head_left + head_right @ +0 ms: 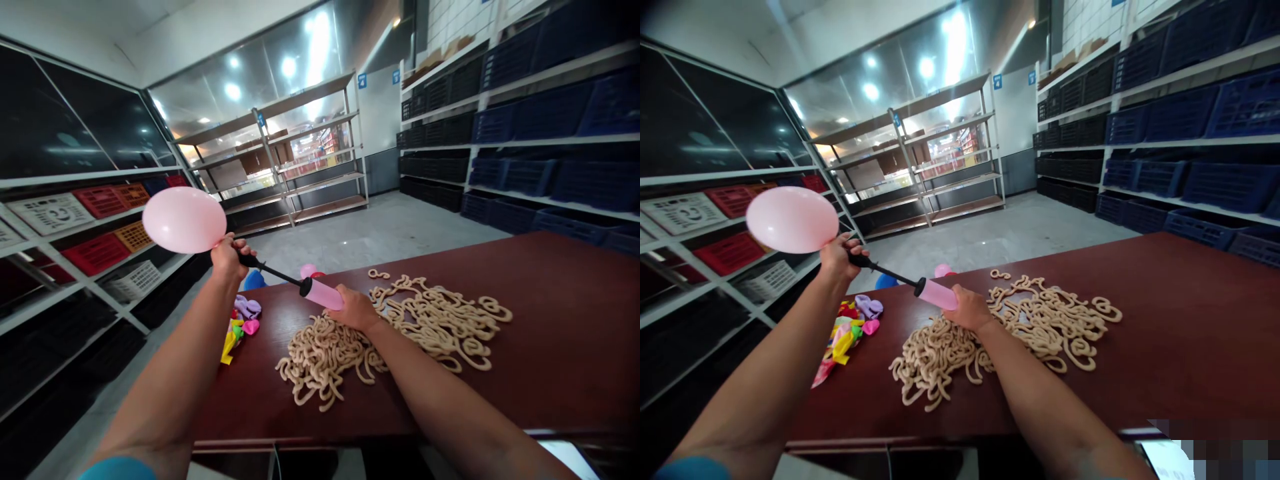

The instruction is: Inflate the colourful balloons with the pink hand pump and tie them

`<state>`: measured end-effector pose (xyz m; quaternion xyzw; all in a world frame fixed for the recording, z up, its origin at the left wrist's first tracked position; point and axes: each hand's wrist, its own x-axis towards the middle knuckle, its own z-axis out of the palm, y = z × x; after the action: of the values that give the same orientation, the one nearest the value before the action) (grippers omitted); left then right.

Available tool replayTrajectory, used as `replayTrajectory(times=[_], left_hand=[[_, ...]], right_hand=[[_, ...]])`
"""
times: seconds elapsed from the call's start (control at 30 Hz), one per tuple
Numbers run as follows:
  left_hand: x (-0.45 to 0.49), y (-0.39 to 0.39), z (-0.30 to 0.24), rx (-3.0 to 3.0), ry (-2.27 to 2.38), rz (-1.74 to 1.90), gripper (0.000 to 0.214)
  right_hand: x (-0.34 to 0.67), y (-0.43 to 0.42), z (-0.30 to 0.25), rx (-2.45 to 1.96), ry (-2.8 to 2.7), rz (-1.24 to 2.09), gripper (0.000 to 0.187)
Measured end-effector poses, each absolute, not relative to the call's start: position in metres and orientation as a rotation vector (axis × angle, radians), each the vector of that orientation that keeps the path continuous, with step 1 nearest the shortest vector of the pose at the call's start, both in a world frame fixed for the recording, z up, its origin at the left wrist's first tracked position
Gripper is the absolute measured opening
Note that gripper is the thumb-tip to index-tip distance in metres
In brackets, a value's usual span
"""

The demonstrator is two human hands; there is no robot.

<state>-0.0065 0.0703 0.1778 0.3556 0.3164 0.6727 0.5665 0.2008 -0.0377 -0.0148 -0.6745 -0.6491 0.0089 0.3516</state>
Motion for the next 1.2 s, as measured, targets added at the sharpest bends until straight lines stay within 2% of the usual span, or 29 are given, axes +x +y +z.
replayTrajectory(times=[0.13,0.43,0.6,0.73,1.03,1.2], left_hand=[[-0.01,0.07,0.172,0.87,0.772,1.605,0.021],[0.04,0.057,0.108,0.752,0.832,1.467,0.012],[0.052,0.05,0.092,0.699,0.839,1.362,0.013],[0.04,0.052,0.101,0.774,0.759,1.37,0.012],[-0.01,0.074,0.17,0.83,0.78,1.573,0.013],[-0.005,0.073,0.154,0.802,0.79,1.605,0.011]], right_hand=[[0.2,-0.036,-0.019,-1.794,-1.672,0.016,0.039],[0.197,-0.036,-0.02,-1.841,-1.72,-0.006,0.039],[0.195,-0.037,-0.019,-1.874,-1.72,-0.021,0.039],[0.195,-0.039,-0.016,-1.837,-1.747,-0.015,0.04],[0.203,-0.034,-0.015,-1.818,-1.678,0.067,0.038],[0.204,-0.032,-0.022,-1.848,-1.688,0.035,0.038]])
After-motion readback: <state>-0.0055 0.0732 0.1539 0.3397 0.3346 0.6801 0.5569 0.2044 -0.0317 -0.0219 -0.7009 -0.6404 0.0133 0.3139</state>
